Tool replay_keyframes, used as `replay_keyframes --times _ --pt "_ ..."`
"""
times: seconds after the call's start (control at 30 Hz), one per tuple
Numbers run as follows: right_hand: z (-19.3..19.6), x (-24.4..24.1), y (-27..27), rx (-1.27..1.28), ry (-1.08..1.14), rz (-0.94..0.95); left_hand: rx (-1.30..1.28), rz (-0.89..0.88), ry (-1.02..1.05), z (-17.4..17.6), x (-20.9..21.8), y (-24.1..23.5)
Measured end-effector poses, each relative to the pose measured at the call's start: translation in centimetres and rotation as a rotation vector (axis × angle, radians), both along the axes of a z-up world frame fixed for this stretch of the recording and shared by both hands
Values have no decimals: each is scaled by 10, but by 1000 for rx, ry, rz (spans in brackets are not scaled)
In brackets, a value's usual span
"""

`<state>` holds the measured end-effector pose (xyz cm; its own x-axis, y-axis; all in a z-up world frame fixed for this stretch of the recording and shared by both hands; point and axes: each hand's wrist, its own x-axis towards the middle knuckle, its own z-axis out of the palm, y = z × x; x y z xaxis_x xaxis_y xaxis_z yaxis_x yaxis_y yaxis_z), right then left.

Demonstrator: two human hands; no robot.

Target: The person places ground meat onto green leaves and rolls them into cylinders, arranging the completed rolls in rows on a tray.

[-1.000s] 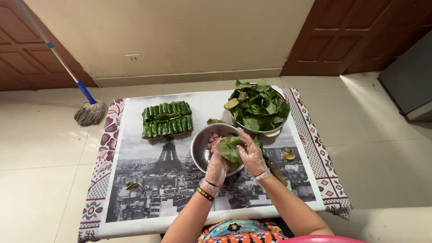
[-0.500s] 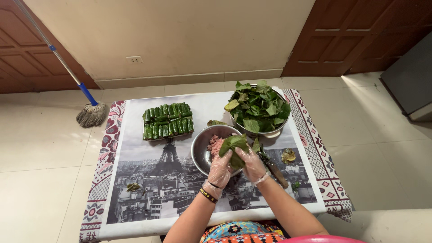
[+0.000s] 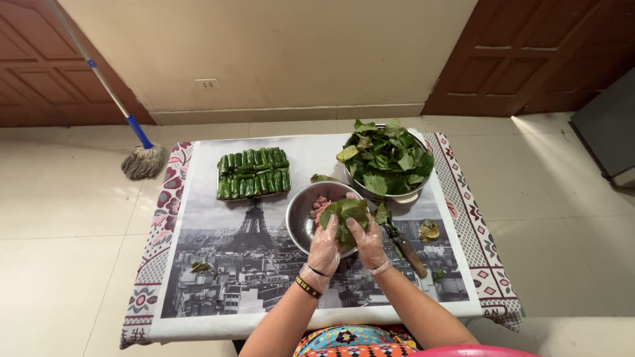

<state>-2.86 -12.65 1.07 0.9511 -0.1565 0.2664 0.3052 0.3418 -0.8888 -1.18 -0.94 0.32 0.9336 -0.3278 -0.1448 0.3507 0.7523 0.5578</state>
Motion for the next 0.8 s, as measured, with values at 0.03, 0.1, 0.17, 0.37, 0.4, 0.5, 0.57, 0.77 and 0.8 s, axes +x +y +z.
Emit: replay_keyframes --times 0.03,0.1,0.17,0.37,0.4,0.5,0.57,0.77,0.8 --pt "1 0 1 65 16 33 -1 7 -1 -1 0 2" --pt "2 -1 4 -28 1 11 5 7 -13 -2 -1 6" --pt "5 -2 6 -120 -14 -11 11 17 -24 -4 -2 10" --pt "22 -5 8 -651 -416 -157 29 57 -25 -12 -2 20" --pt "25 -7 8 -699 -430 -131 42 66 -71 -13 -2 22" --pt "32 -6 7 -881 -539 -162 129 124 -102 -15 -4 29" --pt "36 -5 6 -1012 -636 -223 167 120 -91 -9 -4 35" --pt "49 -9 8 -1335 -667 -248 369 54 -135 37 -14 59" --pt "51 -9 8 -1357 -693 -230 464 22 -187 41 -16 63"
